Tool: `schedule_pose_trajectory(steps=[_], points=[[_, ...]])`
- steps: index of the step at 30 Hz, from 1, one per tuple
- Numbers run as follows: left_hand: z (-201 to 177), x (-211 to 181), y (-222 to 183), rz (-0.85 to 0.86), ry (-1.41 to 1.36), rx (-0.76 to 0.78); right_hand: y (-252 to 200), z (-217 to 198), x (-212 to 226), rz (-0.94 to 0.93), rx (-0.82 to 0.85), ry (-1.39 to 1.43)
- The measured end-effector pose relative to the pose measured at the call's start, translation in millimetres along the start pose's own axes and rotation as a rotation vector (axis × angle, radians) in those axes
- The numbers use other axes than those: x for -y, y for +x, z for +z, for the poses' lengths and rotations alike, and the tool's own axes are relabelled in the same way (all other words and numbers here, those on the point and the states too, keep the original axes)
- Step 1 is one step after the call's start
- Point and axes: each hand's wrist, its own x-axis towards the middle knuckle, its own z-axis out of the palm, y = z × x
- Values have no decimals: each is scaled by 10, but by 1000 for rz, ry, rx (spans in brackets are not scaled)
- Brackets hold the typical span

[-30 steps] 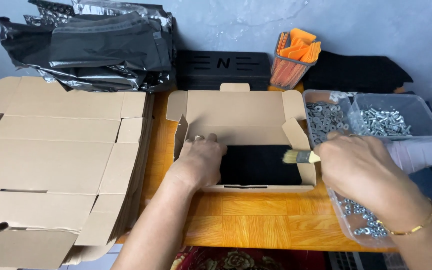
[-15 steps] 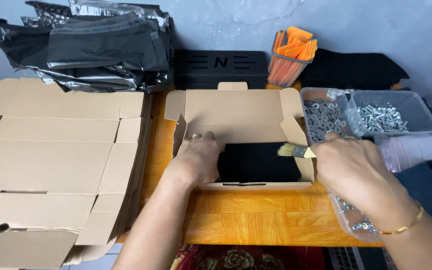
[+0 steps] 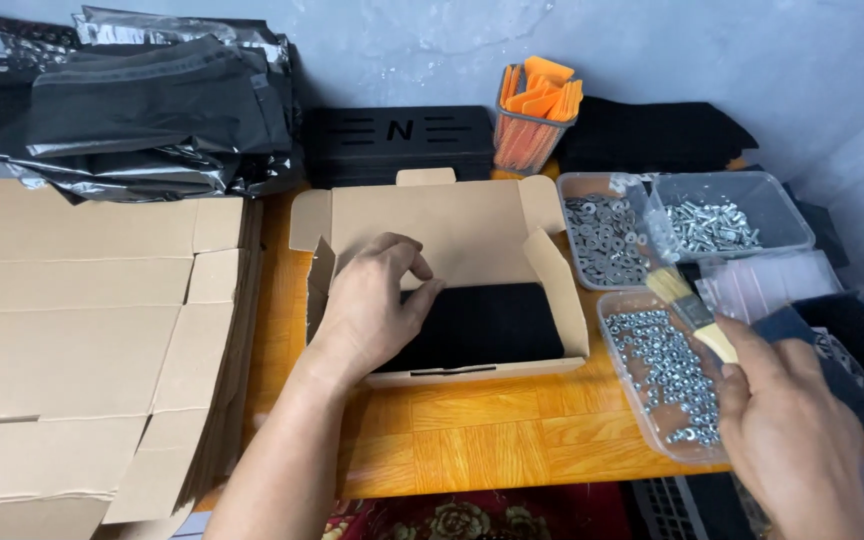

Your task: Cleaning a component with a brush and packing it into a box along with small hardware pieces.

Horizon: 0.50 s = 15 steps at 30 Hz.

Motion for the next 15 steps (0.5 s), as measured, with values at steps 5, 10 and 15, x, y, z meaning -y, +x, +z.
schedule_pose_trajectory(steps=[5,10,15], points=[[13,-124,-4,-10,-43,-58,-70,334,-147,-5,34,-2],[-5,-144,0,31,-84,-165,-17,401,-58,59,153,-46],[-57,-183,-6,-88,-250,-169,5,466,11,-194,14,-128]])
